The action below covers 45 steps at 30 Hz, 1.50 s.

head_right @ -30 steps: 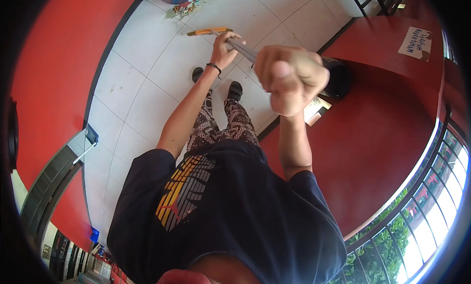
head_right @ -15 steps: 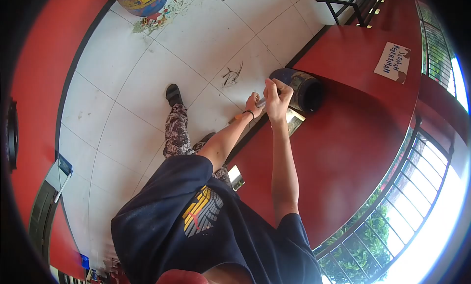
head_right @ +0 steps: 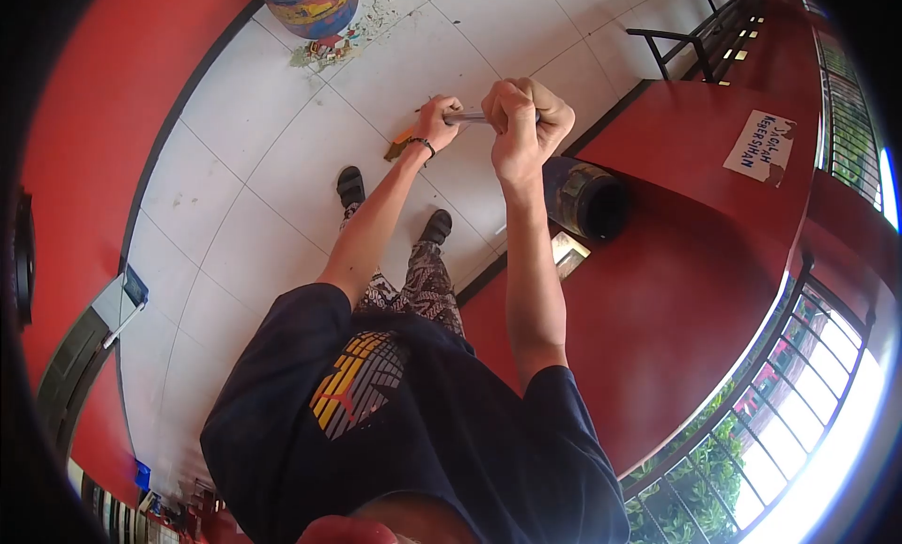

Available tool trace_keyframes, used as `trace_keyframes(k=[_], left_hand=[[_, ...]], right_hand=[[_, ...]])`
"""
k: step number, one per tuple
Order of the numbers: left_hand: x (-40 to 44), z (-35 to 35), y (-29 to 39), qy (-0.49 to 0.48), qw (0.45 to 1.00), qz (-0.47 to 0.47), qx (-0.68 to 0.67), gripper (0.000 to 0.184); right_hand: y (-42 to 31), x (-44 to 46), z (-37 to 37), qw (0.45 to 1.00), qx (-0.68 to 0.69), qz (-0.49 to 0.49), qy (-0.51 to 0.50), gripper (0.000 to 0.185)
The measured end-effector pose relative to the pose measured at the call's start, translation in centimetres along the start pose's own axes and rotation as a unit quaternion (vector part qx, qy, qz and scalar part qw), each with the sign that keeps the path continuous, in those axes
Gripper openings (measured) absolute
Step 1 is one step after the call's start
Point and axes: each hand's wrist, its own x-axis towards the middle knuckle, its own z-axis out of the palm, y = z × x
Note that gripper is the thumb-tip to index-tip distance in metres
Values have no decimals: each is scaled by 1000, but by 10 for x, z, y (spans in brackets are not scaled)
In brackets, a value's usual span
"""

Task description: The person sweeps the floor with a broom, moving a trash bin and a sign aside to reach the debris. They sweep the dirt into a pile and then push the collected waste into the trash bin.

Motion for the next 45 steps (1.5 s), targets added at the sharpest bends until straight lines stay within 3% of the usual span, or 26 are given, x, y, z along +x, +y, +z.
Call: trace_keyframes(k=[3, 8, 13, 19, 20, 22, 24, 28, 32, 34, 35, 36, 38, 41, 45], left_hand=[[9, -7, 1, 21, 999, 29, 41, 9], [-3, 8, -22, 53, 997, 41, 37, 12], [-44, 49, 40, 7, 997, 55, 45, 19], [-130, 84, 99, -23, 999, 21, -41, 17], [-143, 83, 99, -36, 998, -4, -54, 16], [-162, 71, 86, -64, 997, -10, -29, 9], [-173, 53, 54, -135, 983, -123, 30, 11], [-158, 1, 13, -77, 987, -142, -3, 21], [-105, -71, -15, -81, 982, -168, -7, 34], [-81, -99, -33, -45, 991, -120, -26, 28], [-61, -114, -42, -104, 986, -129, -7, 20], [-52, -138, -21, -89, 989, -117, -14, 14], [-22, -155, -33, -78, 996, -31, 2, 14], [22, -176, -49, -92, 994, 28, 43, 17], [53, -212, -28, -82, 995, 33, 55, 22]], right_hand=[[-5, -23, -22, 998, 42, -46, -17, 36], [-4, -77, -70, 999, -7, -17, -31, 35], [-64, -90, -118, 998, 45, -36, -15, 37], [-130, -90, -144, 975, 85, -6, -207, 46], [-129, -91, -138, 973, 89, -7, -212, 46], [-115, -90, -121, 950, 96, 132, -266, 46], [-75, -85, -97, 930, 102, 181, -303, 43], [-32, -76, -8, 940, 50, 234, -243, 41], [-2, -59, 73, 956, 33, 211, -203, 41], [13, -47, 105, 973, 76, 143, -163, 40], [19, -41, 115, 978, 86, 107, -160, 42], [19, -37, 124, 976, 80, 114, -166, 42], [17, -22, 138, 978, 140, 46, -149, 44], [19, -12, 153, 985, 124, 24, -116, 50], [6, -11, 162, 990, 114, 3, -80, 52]])
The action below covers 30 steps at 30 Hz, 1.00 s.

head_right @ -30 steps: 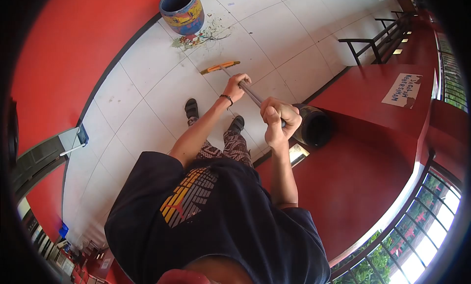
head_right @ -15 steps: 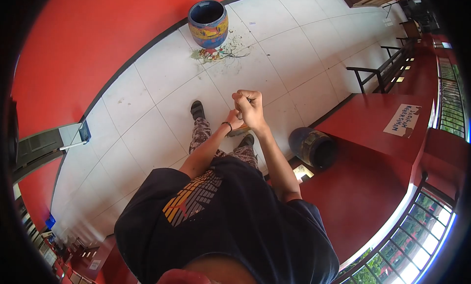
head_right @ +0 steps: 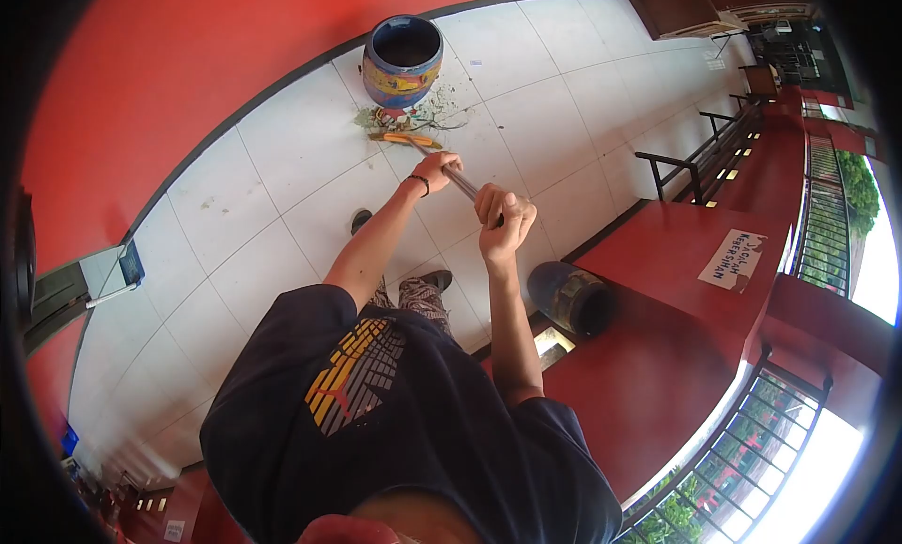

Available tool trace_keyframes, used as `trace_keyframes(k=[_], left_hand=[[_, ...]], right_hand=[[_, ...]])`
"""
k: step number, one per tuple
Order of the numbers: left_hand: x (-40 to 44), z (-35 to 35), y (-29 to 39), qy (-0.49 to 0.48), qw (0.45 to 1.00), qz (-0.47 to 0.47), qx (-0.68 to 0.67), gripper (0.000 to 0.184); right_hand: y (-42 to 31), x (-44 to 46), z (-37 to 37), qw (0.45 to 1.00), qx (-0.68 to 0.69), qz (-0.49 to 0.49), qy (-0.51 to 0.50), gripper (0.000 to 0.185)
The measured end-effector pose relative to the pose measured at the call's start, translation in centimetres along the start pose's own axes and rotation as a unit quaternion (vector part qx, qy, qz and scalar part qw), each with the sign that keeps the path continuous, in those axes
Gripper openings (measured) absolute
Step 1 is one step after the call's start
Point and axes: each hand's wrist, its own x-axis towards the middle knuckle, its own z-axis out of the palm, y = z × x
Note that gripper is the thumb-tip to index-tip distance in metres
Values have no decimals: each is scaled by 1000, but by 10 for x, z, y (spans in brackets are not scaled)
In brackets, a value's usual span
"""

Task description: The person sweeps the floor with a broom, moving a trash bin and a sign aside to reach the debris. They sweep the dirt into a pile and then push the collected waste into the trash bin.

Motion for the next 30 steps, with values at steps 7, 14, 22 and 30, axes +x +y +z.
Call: trace_keyframes(k=[7, 14, 22, 30], left_hand=[[-42, -56, 32, 189, 975, 110, 27, 28], [-166, -92, -7, 147, 977, -141, 65, 13], [-256, -92, -126, 47, 855, -478, 196, 22], [-136, -52, -151, 239, 907, -309, 155, 24]], right_hand=[[-41, 8, 15, 999, 27, 8, 21, 50], [-1, 10, 50, 976, 145, 126, -105, 44], [158, -49, 95, 897, 110, 417, -102, 40], [122, 41, 82, 947, 3, 321, -29, 38]])
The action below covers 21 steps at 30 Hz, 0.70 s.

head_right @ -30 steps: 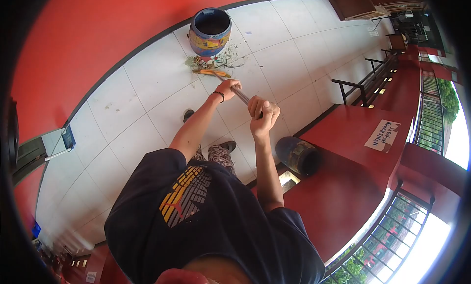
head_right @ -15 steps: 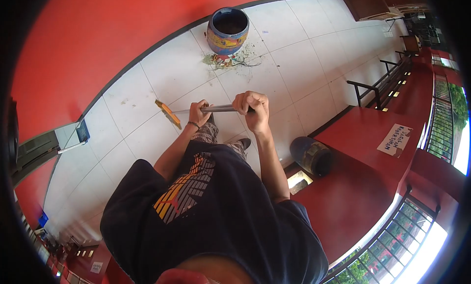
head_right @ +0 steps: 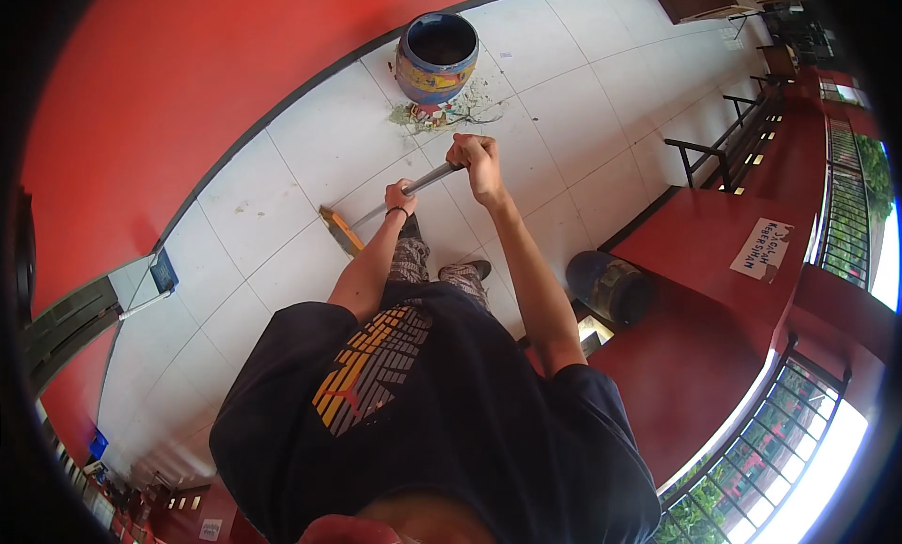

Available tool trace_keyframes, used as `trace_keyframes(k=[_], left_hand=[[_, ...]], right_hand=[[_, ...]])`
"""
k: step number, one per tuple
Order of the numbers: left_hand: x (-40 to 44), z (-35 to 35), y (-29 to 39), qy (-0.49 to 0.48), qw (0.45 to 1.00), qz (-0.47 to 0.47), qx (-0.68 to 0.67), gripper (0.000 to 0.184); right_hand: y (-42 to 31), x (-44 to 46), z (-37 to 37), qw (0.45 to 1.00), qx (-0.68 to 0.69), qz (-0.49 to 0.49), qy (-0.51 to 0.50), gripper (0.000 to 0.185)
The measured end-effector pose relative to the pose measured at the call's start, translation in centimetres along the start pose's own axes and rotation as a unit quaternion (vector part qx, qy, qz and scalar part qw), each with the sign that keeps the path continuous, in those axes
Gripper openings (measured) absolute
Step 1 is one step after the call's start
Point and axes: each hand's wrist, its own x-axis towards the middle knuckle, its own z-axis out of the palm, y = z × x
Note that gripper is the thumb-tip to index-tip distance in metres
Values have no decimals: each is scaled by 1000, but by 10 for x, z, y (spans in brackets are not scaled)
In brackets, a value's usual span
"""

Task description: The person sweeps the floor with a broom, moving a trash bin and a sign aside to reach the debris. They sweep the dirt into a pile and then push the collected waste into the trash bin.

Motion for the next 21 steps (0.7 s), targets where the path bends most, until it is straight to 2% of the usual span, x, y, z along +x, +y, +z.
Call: trace_keyframes(k=[1, 3, 5, 7, 11, 13, 15, 16, 21], left_hand=[[21, 13, 19, -73, 990, -33, -115, 28], [45, 16, 71, -61, 981, 29, -182, 31], [71, 25, 109, -7, 966, 96, -240, 36], [101, 26, 137, 25, 947, 186, -262, 30], [123, 7, 172, -73, 916, 188, -347, 12], [115, -14, 178, -76, 923, 243, -287, 9], [95, -36, 181, -126, 928, 208, -283, 8], [85, -28, 173, -61, 909, 246, -329, 12], [1, -83, 135, -44, 954, 181, -235, 23]], right_hand=[[-16, 7, -5, 999, -8, -30, 13, 38], [-46, 21, -15, 997, -38, -64, 4, 40], [-68, 29, -9, 994, -52, -97, 21, 41], [-87, 35, 0, 988, -69, -135, 11, 41], [-93, 26, 24, 972, -153, -176, 9, 42], [-96, 17, 28, 976, -139, -165, 8, 43], [-102, 7, 28, 973, -97, -208, -10, 40], [-108, -1, 29, 972, -89, -219, -9, 40], [-110, -36, 21, 985, -26, -169, -21, 43]])
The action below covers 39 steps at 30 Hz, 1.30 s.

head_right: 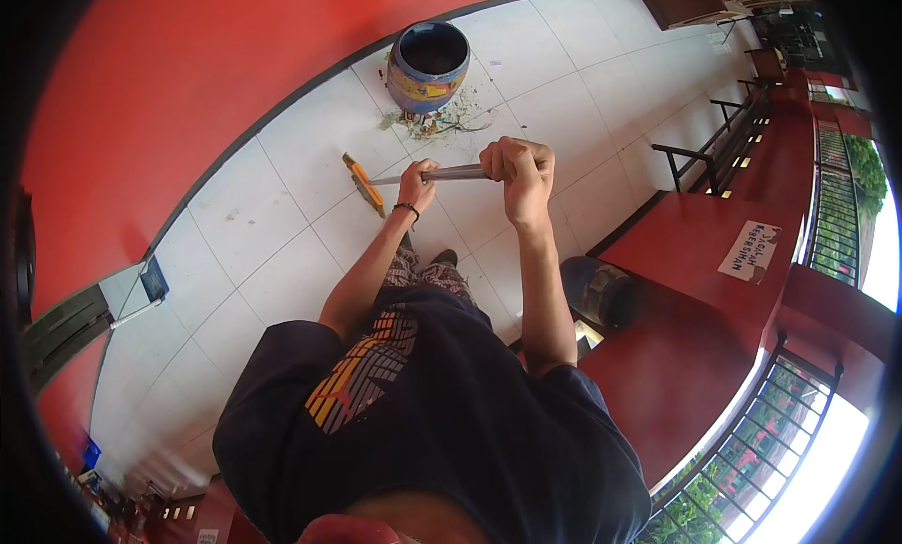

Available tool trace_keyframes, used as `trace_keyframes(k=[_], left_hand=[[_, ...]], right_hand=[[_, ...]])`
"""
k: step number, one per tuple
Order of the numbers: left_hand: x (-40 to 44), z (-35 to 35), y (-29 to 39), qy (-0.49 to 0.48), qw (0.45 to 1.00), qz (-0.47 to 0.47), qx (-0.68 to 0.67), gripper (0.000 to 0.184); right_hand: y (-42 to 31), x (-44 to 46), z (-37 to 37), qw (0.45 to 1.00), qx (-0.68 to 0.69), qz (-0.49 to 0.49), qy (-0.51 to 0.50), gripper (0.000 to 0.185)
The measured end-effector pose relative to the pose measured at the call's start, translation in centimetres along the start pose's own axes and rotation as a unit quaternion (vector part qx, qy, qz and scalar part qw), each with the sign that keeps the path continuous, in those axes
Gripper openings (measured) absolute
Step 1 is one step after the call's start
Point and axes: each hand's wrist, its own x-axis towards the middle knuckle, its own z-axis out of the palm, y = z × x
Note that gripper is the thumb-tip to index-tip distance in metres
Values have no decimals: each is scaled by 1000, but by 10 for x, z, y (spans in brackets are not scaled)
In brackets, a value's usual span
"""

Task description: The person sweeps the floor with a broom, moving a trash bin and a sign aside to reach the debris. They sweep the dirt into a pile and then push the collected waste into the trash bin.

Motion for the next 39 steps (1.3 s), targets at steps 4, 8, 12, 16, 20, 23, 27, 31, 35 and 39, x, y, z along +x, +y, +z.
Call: trace_keyframes(k=[4, 8, 12, 16, 20, 23, 27, 31, 35, 39], left_hand=[[-42, -36, -89, 29, 992, -88, 87, 30], [-26, -90, -197, -57, 969, -167, 174, 34], [13, -110, -220, -42, 942, -278, 184, 34], [64, -67, -199, -94, 958, -198, 186, 39], [104, 4, -142, -121, 969, -162, 143, 40], [132, 47, -97, -145, 981, -109, 74, 39], [154, 79, -67, -106, 994, -22, 5, 30], [138, 51, -25, -151, 987, -14, -58, 26], [79, 9, 4, -44, 998, 34, -26, 10], [13, -41, -6, -28, 998, -62, 17, 11]], right_hand=[[67, 3, 3, 989, 52, 138, 4, 43], [151, 18, 38, 975, 80, 201, 52, 41], [185, 27, 60, 977, 54, 197, 53, 41], [163, 51, 34, 974, 62, 146, 161, 42], [118, 73, -12, 965, 26, 110, 236, 39], [76, 92, -30, 958, 1, 87, 273, 39], [38, 101, -27, 967, -61, 45, 242, 39], [7, 87, -16, 973, -82, 32, 212, 41], [-20, 56, 2, 994, -41, 38, 93, 43], [5, 46, 6, 996, 8, 80, 29, 44]])
